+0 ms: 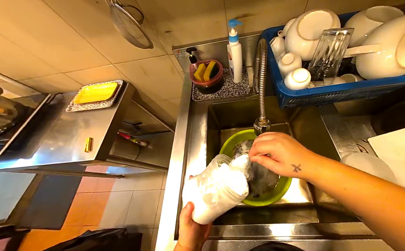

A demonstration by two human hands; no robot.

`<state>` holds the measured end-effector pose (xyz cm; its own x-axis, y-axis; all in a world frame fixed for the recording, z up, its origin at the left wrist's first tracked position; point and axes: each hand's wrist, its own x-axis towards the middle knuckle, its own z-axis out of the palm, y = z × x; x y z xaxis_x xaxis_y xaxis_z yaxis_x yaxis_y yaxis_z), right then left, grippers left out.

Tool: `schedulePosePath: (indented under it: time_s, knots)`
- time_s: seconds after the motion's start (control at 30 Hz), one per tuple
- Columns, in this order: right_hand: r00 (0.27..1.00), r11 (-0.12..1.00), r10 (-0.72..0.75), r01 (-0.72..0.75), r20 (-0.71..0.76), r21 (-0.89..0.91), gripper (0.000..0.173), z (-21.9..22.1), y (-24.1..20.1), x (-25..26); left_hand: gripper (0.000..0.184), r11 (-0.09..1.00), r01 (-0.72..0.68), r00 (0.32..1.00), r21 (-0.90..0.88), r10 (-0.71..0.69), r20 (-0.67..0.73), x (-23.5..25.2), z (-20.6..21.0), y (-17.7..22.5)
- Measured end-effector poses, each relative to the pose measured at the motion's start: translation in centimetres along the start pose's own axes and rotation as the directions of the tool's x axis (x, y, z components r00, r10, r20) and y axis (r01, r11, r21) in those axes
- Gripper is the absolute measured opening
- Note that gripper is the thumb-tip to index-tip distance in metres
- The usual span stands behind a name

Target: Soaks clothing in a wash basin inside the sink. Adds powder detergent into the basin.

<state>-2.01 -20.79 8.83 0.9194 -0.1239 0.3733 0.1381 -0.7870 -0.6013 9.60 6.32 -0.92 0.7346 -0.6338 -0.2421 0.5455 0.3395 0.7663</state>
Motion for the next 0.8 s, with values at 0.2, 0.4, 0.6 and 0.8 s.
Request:
schedulePosePath:
  time_s: [0.2,0.4,0.6,0.8]
  knots:
    - [0.988,0.999,-0.013,0.019,0.155,-0.041,0.013,3.2,-0.3,0.2,0.057,1.000,0.002,1.000,-0.021,-0.003,-0.008,0.3,1.3,-0.1]
    - [0.535,0.482,0.622,-0.837,0.572,0.258,0.014,4.6,-1.5,1.6,0.049,1.000,-0.015,0.999,0.009,0.015,0.038,0.3,1.6,-0.5]
    - [0.863,0.834,0.461,-0.501,0.205,0.231,0.017,-0.6,-1.5,0.3,0.052,0.999,-0.018,1.000,0.026,0.017,0.022,0.2,0.1,0.1]
    - [0.963,0.950,-0.269,0.260,-0.028,-0.175,0.019,-1.1,-0.6,-0.2,0.050,0.998,-0.066,0.996,-0.025,0.067,0.060,0.2,-1.2,0.5]
